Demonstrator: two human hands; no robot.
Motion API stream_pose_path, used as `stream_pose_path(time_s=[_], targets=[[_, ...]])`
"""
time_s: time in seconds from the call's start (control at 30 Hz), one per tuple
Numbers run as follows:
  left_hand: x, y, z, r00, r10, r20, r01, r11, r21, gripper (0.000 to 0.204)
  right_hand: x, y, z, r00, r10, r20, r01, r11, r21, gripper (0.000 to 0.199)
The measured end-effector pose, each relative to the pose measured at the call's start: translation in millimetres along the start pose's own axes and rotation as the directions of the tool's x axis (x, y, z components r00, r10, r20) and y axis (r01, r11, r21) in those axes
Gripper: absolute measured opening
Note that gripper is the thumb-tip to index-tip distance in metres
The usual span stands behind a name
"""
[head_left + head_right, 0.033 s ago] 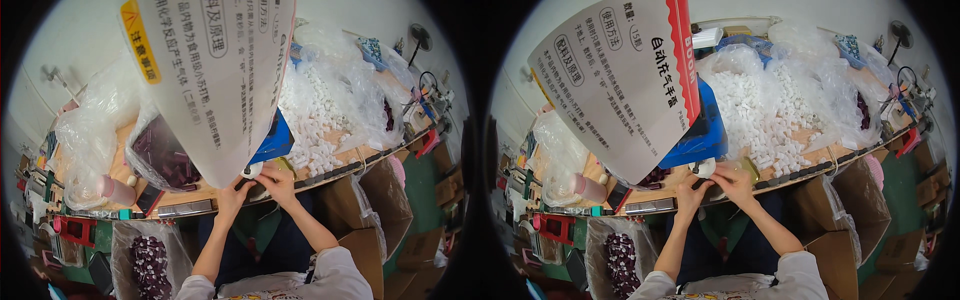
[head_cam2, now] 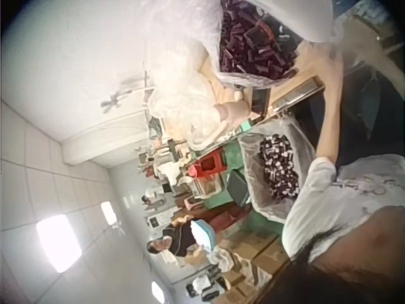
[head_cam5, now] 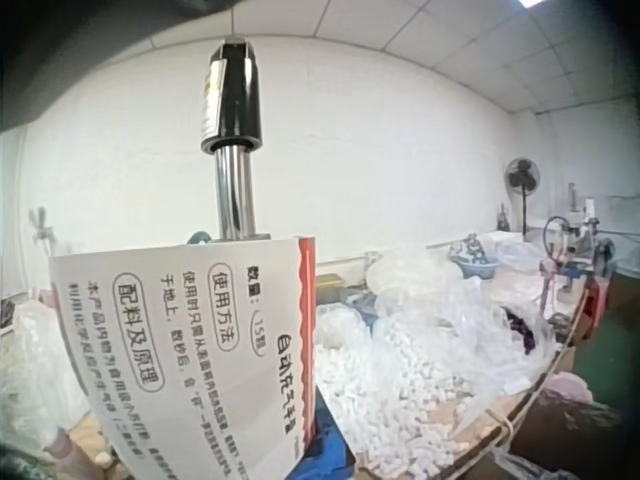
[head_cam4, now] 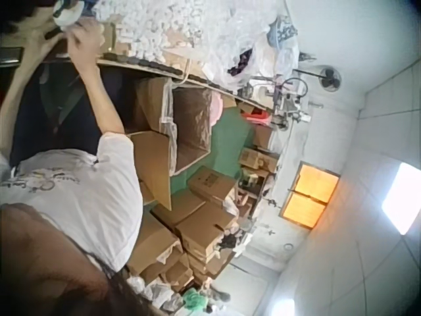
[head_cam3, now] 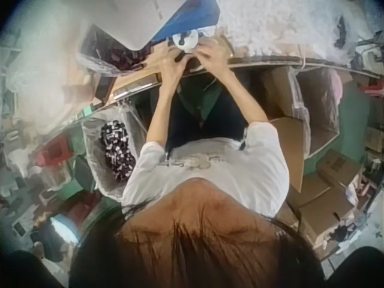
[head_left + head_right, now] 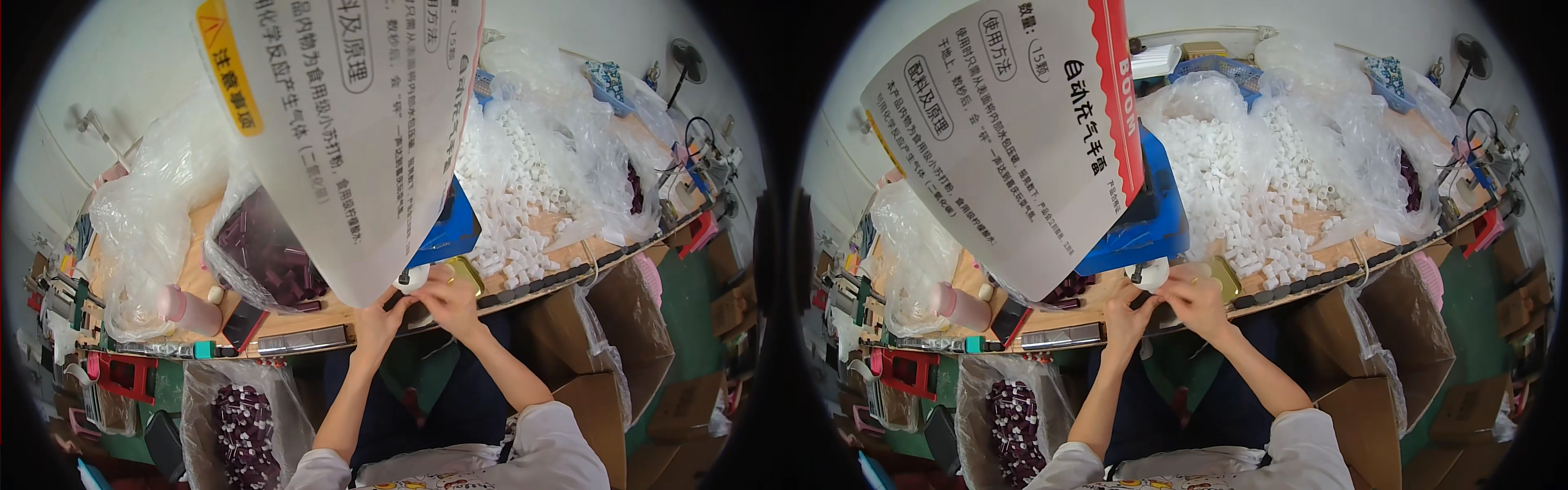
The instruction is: Assembling small purple and white plastic parts using a manual-feed pneumatic press.
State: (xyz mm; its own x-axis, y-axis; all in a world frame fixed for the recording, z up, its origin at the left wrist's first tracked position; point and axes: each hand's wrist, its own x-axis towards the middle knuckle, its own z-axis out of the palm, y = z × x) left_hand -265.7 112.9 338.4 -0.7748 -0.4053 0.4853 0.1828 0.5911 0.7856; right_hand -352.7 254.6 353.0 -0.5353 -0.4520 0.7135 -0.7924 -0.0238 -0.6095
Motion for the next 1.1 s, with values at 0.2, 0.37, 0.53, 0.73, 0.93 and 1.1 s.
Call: stream_pose_path(time_s=[0.2,0.37,0.53,0.73,0.93,1.1], targets=[[-1,4,5,0.999,0.015,-0.042,-0.016,1.000,-0.009,0.027,1,2,1,0.950,-0.308,0.042,0.309,0.919,-0.244,0.020],[7,9,1,0.983,-0.182,-0.011,0.180,0.980,-0.083,0.035,1,10,-24,0.970,-0.240,-0.044,0.219,0.934,-0.281,0.025],[5,-2,-4,0.972,-0.221,0.081,0.220,0.975,0.012,0.039,-19,45,-83,0.974,0.152,-0.166,-0.217,0.831,-0.512,0.012],[0,-3,-10,0.954,-0.249,0.169,0.261,0.964,-0.050,0.045,-12,58,-83,0.972,0.236,-0.009,-0.187,0.744,-0.642,0.004],[-9,4,-10,0.970,-0.217,0.107,0.227,0.969,-0.095,0.051,-13,72,-92,0.948,0.315,0.052,-0.188,0.682,-0.707,0.006],[6,-6,0,0.987,-0.124,0.101,0.126,0.992,-0.016,0.027,-5,76,-100,0.988,0.137,0.071,-0.059,0.761,-0.646,0.014]])
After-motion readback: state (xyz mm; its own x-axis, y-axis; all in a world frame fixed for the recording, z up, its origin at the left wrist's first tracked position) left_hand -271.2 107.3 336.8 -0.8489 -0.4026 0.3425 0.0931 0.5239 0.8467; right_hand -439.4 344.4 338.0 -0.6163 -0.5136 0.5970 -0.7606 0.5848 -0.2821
